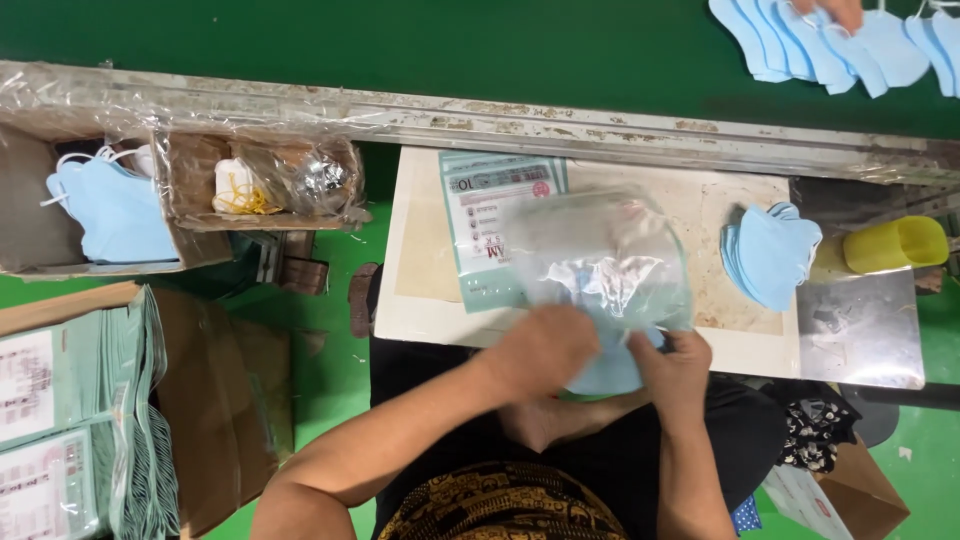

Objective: Counting and placing face masks into plastic bags on a conveyor belt.

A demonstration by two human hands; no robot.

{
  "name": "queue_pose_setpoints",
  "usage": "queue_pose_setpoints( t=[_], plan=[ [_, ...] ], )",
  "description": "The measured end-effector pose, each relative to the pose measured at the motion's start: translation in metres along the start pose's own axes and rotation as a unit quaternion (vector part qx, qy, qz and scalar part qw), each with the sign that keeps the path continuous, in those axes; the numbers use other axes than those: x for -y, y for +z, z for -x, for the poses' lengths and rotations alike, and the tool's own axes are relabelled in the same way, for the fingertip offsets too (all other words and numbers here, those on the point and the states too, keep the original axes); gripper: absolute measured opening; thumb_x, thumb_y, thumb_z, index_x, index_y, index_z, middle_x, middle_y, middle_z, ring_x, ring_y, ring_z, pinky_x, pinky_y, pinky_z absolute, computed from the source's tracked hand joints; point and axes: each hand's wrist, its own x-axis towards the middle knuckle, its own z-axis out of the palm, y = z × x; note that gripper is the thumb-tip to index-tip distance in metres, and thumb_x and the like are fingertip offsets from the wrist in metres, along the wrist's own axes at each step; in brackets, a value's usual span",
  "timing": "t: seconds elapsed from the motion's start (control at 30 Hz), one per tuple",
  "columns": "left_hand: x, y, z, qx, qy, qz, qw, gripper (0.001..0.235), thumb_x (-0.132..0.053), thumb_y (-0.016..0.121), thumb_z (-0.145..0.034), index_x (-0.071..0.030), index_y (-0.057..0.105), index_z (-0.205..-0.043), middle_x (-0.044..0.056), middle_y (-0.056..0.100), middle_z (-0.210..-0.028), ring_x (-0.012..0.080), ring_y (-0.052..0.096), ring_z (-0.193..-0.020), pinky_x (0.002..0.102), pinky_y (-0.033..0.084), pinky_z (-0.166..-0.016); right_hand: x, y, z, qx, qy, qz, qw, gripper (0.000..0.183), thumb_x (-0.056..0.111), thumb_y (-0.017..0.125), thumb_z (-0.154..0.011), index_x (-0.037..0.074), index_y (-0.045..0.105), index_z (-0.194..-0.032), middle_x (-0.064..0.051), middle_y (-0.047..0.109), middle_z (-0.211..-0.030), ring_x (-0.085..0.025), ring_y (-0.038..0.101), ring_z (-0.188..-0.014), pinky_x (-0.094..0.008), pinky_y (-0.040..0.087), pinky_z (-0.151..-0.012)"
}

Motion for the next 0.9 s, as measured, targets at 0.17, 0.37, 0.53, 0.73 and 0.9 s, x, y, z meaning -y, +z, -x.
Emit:
queue_pose_setpoints(
  t=[0.17,0.37,0.53,0.73,0.9],
  plan=[
    [-0.011,0.006,0.013,0.109,0.092,-0.005,0.99,0.011,-0.013,0.059,-0.091,-0.003,0.061,-0.087,0.012,0.06,-0.092,0.0291,0.064,-0.089,0.042,0.055,-0.081,-0.002,-0.009,-0.001,-0.021,0.01,-0.107,0.994,0.032,-0.003,0.072,-0.088,-0.001,0.07,-0.12,-0.005,0.075,-0.107,-0.01,0.069,-0.097,-0.024,0.055,-0.084],
    [-0.009,0.001,0.021,0.011,-0.183,0.266,0.946,0.014,-0.013,0.077,-0.088,-0.007,0.067,-0.094,0.008,0.069,-0.111,0.0211,0.066,-0.1,0.039,0.056,-0.09,-0.016,-0.029,-0.013,-0.098,0.007,-0.183,0.978,0.034,-0.01,0.068,-0.087,-0.001,0.069,-0.12,-0.006,0.074,-0.105,-0.012,0.07,-0.092,-0.026,0.055,-0.083],
    [-0.02,0.001,0.002,-0.019,-0.384,0.653,0.653,0.057,-0.006,0.075,-0.082,-0.011,0.055,-0.134,0.003,0.066,-0.121,0.0146,0.064,-0.112,0.033,0.054,-0.097,0.01,-0.014,0.004,-0.09,-0.009,-0.182,0.979,0.031,-0.008,0.073,-0.086,-0.001,0.066,-0.116,-0.004,0.072,-0.101,-0.011,0.066,-0.086,-0.026,0.053,-0.076],
    [-0.025,-0.023,-0.031,-0.206,-0.324,0.627,0.678,0.03,-0.01,0.075,-0.092,0.001,0.068,-0.118,0.007,0.073,-0.109,0.014,0.07,-0.099,0.03,0.059,-0.088,-0.047,0.002,0.033,0.031,0.19,-0.309,0.931,0.027,0.004,0.064,-0.092,0.007,0.068,-0.119,-0.005,0.07,-0.102,-0.014,0.062,-0.089,-0.03,0.051,-0.078],
    [-0.041,0.027,0.004,-0.164,-0.374,0.554,0.726,0.026,-0.01,0.076,-0.09,0.005,0.07,-0.109,0.015,0.075,-0.106,0.0172,0.073,-0.093,0.032,0.062,-0.081,-0.012,0.023,0.034,0.066,0.202,-0.476,0.853,0.021,0.011,0.065,-0.095,0.006,0.07,-0.114,-0.005,0.072,-0.111,-0.018,0.065,-0.103,-0.034,0.054,-0.09]
  ],
)
